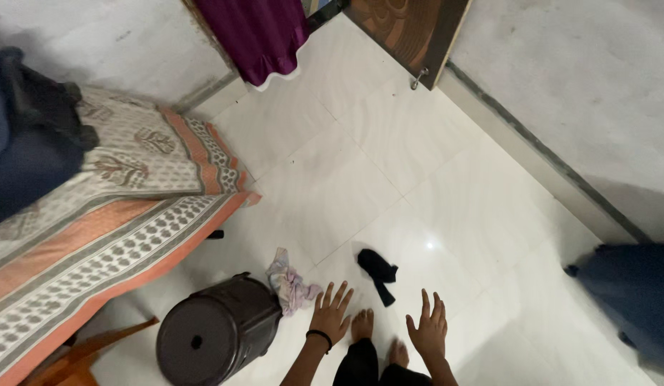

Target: The person picks up various clothing items from the floor and places them on a bed.

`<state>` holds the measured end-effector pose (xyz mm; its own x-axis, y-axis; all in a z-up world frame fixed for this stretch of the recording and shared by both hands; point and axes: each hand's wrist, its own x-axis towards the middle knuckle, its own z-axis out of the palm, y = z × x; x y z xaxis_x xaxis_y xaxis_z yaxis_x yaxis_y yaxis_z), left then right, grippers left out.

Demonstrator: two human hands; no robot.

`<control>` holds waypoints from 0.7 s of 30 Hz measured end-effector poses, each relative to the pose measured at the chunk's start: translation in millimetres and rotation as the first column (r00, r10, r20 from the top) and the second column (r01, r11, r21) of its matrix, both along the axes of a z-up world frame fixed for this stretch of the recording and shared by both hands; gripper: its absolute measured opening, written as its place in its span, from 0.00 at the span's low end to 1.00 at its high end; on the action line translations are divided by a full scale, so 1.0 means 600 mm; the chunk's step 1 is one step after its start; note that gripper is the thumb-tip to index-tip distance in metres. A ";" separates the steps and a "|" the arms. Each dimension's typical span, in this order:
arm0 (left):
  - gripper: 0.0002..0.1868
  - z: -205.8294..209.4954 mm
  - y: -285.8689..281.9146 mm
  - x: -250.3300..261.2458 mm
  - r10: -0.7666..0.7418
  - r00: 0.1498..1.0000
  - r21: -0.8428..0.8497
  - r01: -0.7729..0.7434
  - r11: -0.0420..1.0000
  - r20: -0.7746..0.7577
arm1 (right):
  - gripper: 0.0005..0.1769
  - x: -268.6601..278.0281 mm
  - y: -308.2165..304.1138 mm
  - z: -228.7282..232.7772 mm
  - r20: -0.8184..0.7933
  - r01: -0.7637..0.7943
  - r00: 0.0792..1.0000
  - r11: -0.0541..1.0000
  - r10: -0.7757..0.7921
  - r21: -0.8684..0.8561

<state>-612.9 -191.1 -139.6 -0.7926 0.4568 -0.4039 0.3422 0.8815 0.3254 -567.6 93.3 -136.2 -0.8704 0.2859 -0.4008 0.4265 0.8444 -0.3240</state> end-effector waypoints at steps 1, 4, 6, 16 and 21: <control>0.42 -0.012 0.002 -0.019 0.013 1.000 -0.003 -0.013 1.000 0.015 | 0.52 -0.023 0.002 -0.021 -0.005 -0.015 1.000 1.000 0.015 -0.002; 0.45 -0.064 0.003 -0.063 0.007 0.999 -0.034 -0.008 0.999 -0.036 | 0.52 -0.068 0.003 -0.094 -0.019 -0.066 0.998 0.997 0.065 -0.033; 0.47 -0.104 0.011 -0.078 -0.007 0.996 -0.077 0.013 0.997 0.086 | 0.54 -0.094 0.003 -0.150 -0.024 -0.079 0.997 0.995 0.078 -0.054; 0.57 -0.478 0.117 -0.166 -0.034 0.949 -0.211 0.105 0.972 0.314 | 0.66 -0.174 0.001 -0.525 0.186 -0.196 0.960 0.978 0.207 -0.078; 0.64 -0.628 0.146 -0.198 0.009 0.914 -0.287 0.119 0.950 0.406 | 0.71 -0.172 -0.026 -0.656 0.401 -0.193 0.887 0.972 0.230 -0.132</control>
<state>-731.4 -103.3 -516.2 -0.5131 0.3017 -0.8036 0.2908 0.9419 0.1680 -670.8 77.8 -530.0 -0.6587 0.0619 -0.7498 0.3516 0.9064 -0.2341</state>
